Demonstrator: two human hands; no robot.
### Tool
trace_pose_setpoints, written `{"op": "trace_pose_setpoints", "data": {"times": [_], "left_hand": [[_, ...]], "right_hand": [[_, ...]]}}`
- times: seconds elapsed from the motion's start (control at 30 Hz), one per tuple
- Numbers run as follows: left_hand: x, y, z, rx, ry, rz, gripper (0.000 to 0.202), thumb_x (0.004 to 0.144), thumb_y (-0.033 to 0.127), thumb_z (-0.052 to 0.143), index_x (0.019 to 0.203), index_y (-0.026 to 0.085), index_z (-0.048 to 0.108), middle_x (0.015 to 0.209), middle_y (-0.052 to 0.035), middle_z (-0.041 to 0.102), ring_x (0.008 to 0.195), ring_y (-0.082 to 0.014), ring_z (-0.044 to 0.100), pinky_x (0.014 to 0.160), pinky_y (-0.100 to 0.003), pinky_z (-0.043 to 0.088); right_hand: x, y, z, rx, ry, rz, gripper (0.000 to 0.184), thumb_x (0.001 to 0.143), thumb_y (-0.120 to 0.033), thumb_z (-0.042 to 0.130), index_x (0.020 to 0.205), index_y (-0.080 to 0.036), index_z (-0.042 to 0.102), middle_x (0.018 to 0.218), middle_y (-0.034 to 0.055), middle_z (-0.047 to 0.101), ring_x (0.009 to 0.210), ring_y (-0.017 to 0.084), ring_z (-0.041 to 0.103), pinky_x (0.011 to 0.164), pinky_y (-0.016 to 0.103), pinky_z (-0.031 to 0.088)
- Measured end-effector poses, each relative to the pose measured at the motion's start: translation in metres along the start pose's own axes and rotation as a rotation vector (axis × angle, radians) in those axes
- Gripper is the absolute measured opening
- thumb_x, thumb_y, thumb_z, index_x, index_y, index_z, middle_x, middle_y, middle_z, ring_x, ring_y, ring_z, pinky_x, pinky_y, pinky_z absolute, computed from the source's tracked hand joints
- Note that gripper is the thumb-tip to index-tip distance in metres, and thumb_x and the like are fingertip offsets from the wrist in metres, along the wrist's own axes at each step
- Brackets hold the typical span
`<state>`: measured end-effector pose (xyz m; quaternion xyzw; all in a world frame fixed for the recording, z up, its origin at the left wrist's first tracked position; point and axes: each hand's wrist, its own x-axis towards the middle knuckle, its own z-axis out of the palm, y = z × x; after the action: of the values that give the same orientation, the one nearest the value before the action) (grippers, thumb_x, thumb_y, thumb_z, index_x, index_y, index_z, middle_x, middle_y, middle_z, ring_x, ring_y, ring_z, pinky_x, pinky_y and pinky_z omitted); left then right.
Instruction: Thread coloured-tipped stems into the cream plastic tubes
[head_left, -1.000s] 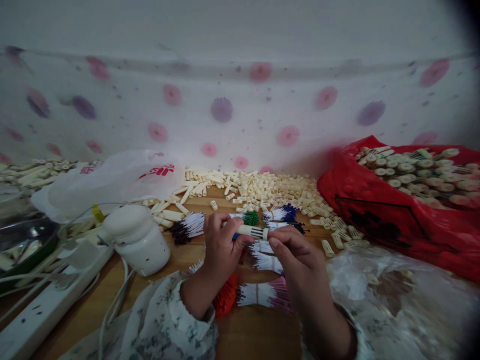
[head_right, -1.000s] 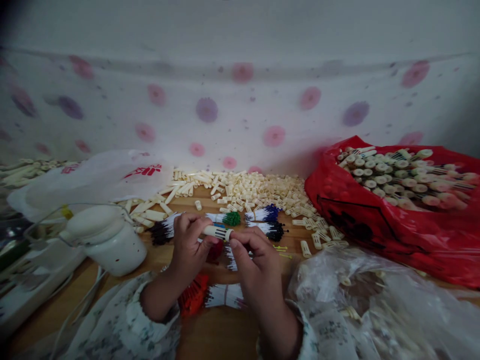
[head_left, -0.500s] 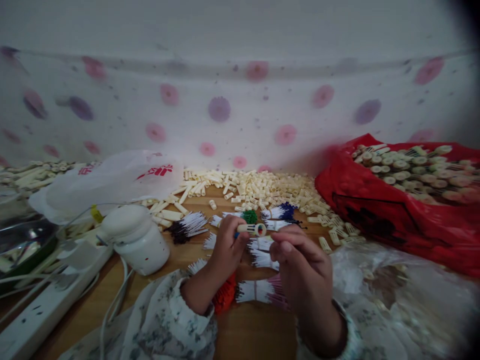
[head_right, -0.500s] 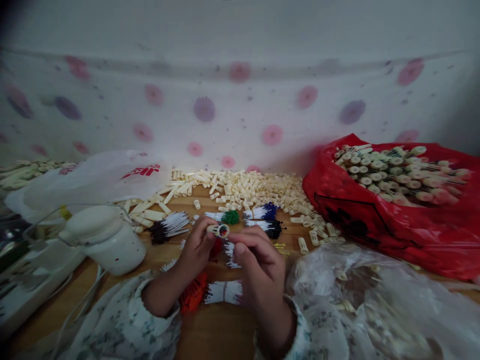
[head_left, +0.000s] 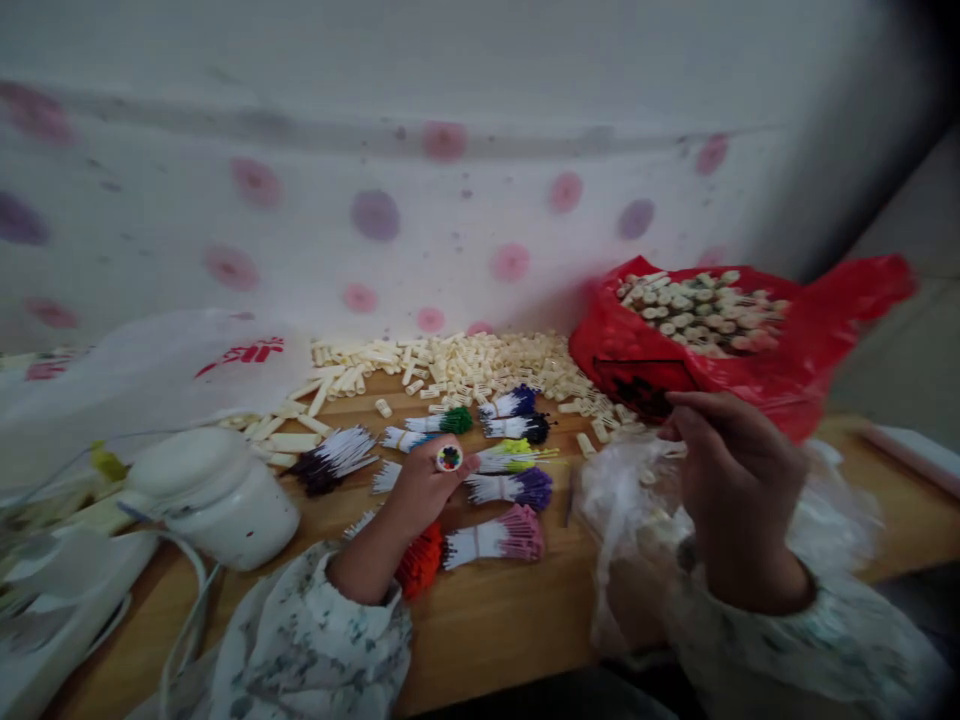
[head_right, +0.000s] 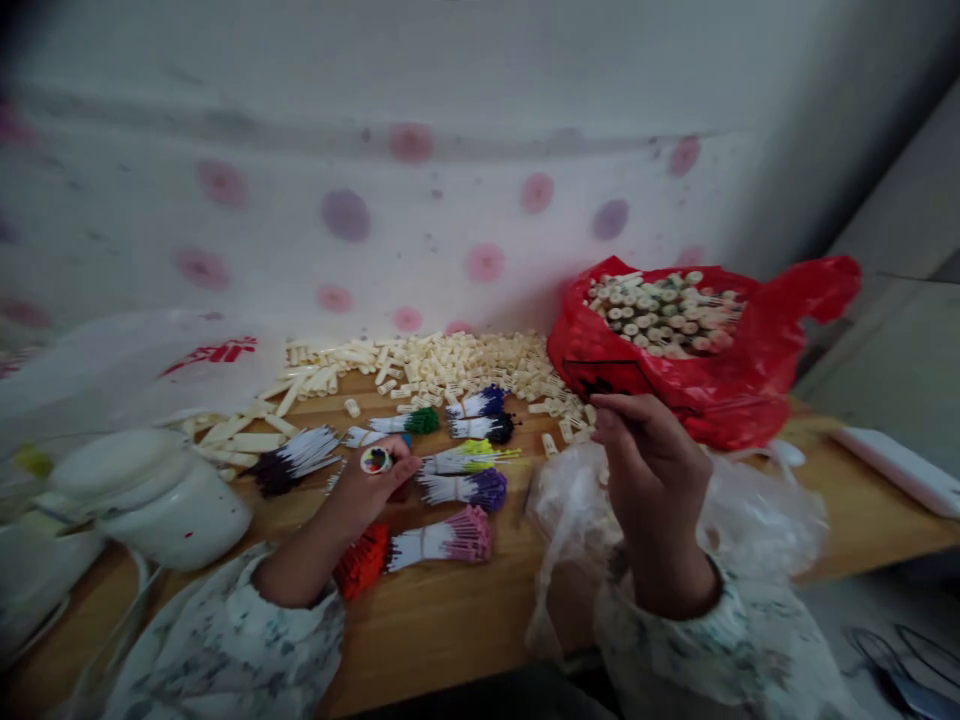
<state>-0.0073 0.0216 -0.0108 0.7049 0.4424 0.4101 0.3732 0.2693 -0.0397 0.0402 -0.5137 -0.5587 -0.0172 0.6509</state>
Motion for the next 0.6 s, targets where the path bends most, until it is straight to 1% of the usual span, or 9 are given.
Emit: {"op": "trace_pose_setpoints", "data": {"times": [0.03,0.1,0.17,0.23,0.27,0.33,0.43,0.53,0.6], "left_hand": [[0.0,0.0,0.0,0.014,-0.013,-0.003,0.04,0.079,0.052,0.057,0.058,0.019,0.045,0.055,0.0035,0.041,0.054,-0.0127,0.041,0.052,-0.025,0.032],[-0.001,0.0,0.0,0.028,-0.039,0.003,0.039,0.08,0.05,0.056,0.059,0.019,0.046,0.055,0.0037,0.042,0.054,-0.0126,0.041,0.053,-0.025,0.031],[-0.002,0.002,0.001,0.042,-0.053,0.015,0.037,0.08,0.047,0.056,0.058,0.019,0.048,0.054,0.004,0.042,0.053,-0.0124,0.041,0.053,-0.025,0.031],[-0.003,0.005,0.002,0.062,-0.048,0.036,0.035,0.08,0.045,0.056,0.057,0.019,0.049,0.053,0.0039,0.042,0.053,-0.0126,0.041,0.053,-0.025,0.031],[-0.003,0.006,0.002,0.073,-0.046,0.047,0.035,0.08,0.045,0.056,0.057,0.019,0.049,0.052,0.0037,0.043,0.053,-0.0128,0.041,0.053,-0.025,0.031],[-0.003,0.007,0.003,0.082,-0.036,0.064,0.035,0.08,0.044,0.056,0.055,0.019,0.049,0.051,0.0034,0.043,0.051,-0.013,0.041,0.051,-0.026,0.031],[-0.002,0.006,0.004,0.091,-0.029,0.066,0.033,0.08,0.042,0.057,0.056,0.02,0.05,0.05,0.0036,0.042,0.049,-0.0125,0.04,0.049,-0.025,0.03],[-0.001,0.004,0.004,0.117,-0.02,0.074,0.032,0.08,0.041,0.057,0.057,0.02,0.051,0.05,0.0038,0.043,0.049,-0.0123,0.04,0.05,-0.025,0.031],[-0.001,0.004,0.004,0.127,-0.017,0.071,0.032,0.08,0.041,0.057,0.056,0.02,0.051,0.049,0.0044,0.041,0.049,-0.0118,0.039,0.05,-0.025,0.03]], "right_hand": [[-0.001,0.009,-0.015,-0.116,-0.075,0.037,0.015,0.083,-0.03,0.058,0.093,-0.024,0.067,0.072,0.0013,0.062,0.061,0.017,0.057,0.057,0.03,0.043],[-0.01,0.028,-0.04,-0.311,-0.268,0.063,0.016,0.081,-0.033,0.059,0.087,-0.021,0.068,0.075,0.0033,0.067,0.064,0.019,0.061,0.059,0.032,0.046],[-0.024,0.047,-0.058,-0.458,-0.462,0.064,0.017,0.081,-0.031,0.056,0.085,-0.02,0.069,0.082,0.0053,0.07,0.073,0.021,0.064,0.066,0.034,0.048],[-0.039,0.063,-0.069,-0.579,-0.576,0.069,0.02,0.082,-0.025,0.051,0.086,-0.018,0.07,0.086,0.0073,0.071,0.078,0.023,0.065,0.072,0.036,0.049],[-0.044,0.069,-0.073,-0.633,-0.608,0.076,0.023,0.082,-0.021,0.049,0.087,-0.017,0.071,0.088,0.0085,0.071,0.08,0.023,0.066,0.074,0.036,0.05],[-0.051,0.079,-0.078,-0.708,-0.633,0.087,0.028,0.08,-0.014,0.045,0.09,-0.015,0.071,0.092,0.011,0.071,0.083,0.024,0.066,0.077,0.037,0.05],[-0.052,0.088,-0.073,-0.725,-0.658,0.088,0.032,0.079,-0.009,0.044,0.098,-0.016,0.07,0.1,0.0105,0.07,0.091,0.024,0.065,0.083,0.037,0.048],[-0.047,0.094,-0.061,-0.734,-0.698,0.092,0.028,0.082,-0.012,0.046,0.097,-0.016,0.07,0.096,0.0099,0.071,0.091,0.022,0.065,0.082,0.032,0.046],[-0.043,0.099,-0.051,-0.76,-0.697,0.107,0.023,0.084,-0.018,0.047,0.091,-0.014,0.069,0.088,0.0108,0.07,0.084,0.021,0.066,0.076,0.031,0.045]]}}
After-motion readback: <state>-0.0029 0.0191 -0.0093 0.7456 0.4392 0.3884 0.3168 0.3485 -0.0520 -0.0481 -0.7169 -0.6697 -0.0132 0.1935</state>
